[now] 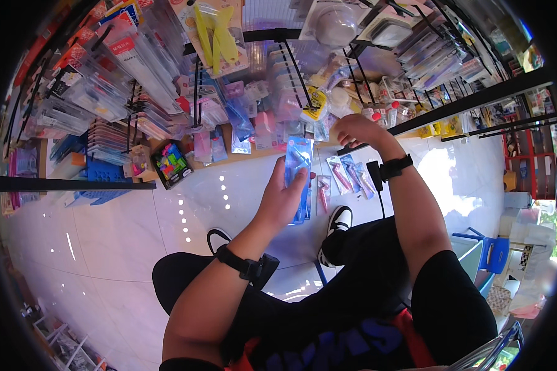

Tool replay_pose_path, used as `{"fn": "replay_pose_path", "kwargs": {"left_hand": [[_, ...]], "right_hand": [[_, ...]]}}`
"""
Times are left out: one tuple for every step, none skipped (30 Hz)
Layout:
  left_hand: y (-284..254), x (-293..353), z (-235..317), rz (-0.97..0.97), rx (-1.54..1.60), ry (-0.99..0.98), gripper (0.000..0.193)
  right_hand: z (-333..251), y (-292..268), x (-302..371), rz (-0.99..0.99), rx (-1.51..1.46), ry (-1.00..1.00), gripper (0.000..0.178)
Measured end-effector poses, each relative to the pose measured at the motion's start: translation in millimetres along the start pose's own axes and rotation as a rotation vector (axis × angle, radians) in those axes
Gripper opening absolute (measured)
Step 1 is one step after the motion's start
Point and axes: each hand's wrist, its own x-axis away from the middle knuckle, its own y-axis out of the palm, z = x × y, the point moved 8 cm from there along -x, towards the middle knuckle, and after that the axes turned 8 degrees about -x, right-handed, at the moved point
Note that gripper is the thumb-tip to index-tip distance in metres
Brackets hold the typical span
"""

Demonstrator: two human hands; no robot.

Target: The person picks up multiple packaged stationery items from a shelf, inspects them by turning them over, and places them into a small pile on the floor. The person handles pens, pencil cases, and other stationery items one at a time.

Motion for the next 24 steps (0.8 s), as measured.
{"fn": "replay_pose_path", "kwargs": {"left_hand": [[3, 0, 2, -0.002, -0.002, -0.002, 0.040], [5, -1, 2, 0.002, 0.019, 0.003, 0.039], [5, 0, 2, 0.003, -0.012, 0.028, 0.039], [3, 1, 2, 0.009, -0.045, 0.053, 0.038], [4, 1, 4, 0.007, -0.077, 0.080, 0.038], [6, 1, 6, -0.006, -0.087, 0.104, 0.038], [8, 2, 8, -0.018, -0.097, 0.127, 0.037], [9, 3, 8, -0.027, -0.105, 0.148, 0.037], [8, 2, 5, -0.030, -0.116, 0.151, 0.039], [7, 0, 1, -0.032, -0.128, 0.154, 0.042], [9, 0, 2, -0.037, -0.137, 0.156, 0.045], [8, 1, 0, 0.003, -0.171, 0.111, 0.048], [6, 4, -2, 0.043, -0.205, 0.066, 0.052], [4, 6, -3, 0.086, -0.237, 0.023, 0.056], [5, 5, -4, 0.080, -0.277, 0.023, 0.059], [5, 3, -8, 0.074, -0.318, 0.023, 0.061], [2, 2, -10, 0.073, -0.359, 0.021, 0.064], [2, 2, -14, 0.047, -0.372, -0.005, 0.063], [1, 1, -18, 0.020, -0.385, -0.030, 0.062], [1, 1, -21, -0.006, -0.397, -0.056, 0.062], [1, 1, -22, -0.012, -0.405, -0.063, 0.061], [0, 1, -24, -0.018, -0.413, -0.070, 0.061], [1, 1, -24, -0.027, -0.421, -0.078, 0.060], [1, 1, -24, -0.033, -0.428, -0.074, 0.059]], "right_hand": [[-10, 14, 19, -0.092, 0.068, -0.050, 0.028], [-22, 26, 37, -0.177, 0.060, -0.187, 0.032], [-34, 39, 55, -0.263, 0.053, -0.325, 0.037], [-43, 54, 73, -0.334, -0.070, -0.285, 0.037], [-46, 63, 82, -0.382, -0.153, -0.326, 0.031], [-45, 71, 86, -0.426, -0.170, -0.390, 0.028], [-43, 78, 88, -0.471, -0.188, -0.455, 0.025], [-40, 81, 90, -0.461, -0.199, -0.479, 0.020], [-39, 82, 90, -0.453, -0.212, -0.482, 0.019], [-37, 82, 91, -0.445, -0.225, -0.485, 0.019], [-35, 81, 92, -0.436, -0.237, -0.485, 0.018], [-32, 77, 89, -0.418, -0.207, -0.473, 0.016], [-29, 67, 85, -0.341, -0.195, -0.480, 0.016], [-25, 53, 81, -0.266, -0.180, -0.488, 0.016], [-20, 37, 77, -0.186, -0.164, -0.496, 0.016], [-14, 19, 68, -0.099, -0.129, -0.594, 0.018], [-11, 5, 66, 0.003, -0.122, -0.609, 0.017], [-9, -9, 64, 0.105, -0.114, -0.624, 0.016], [-6, -24, 63, 0.207, -0.106, -0.638, 0.016], [-9, -30, 65, 0.235, -0.116, -0.677, 0.016], [-10, -36, 66, 0.266, -0.131, -0.677, 0.018], [-10, -43, 67, 0.296, -0.146, -0.678, 0.019], [-10, -49, 69, 0.329, -0.161, -0.676, 0.020], [-7, -54, 66, 0.357, -0.182, -0.675, 0.020]]}}
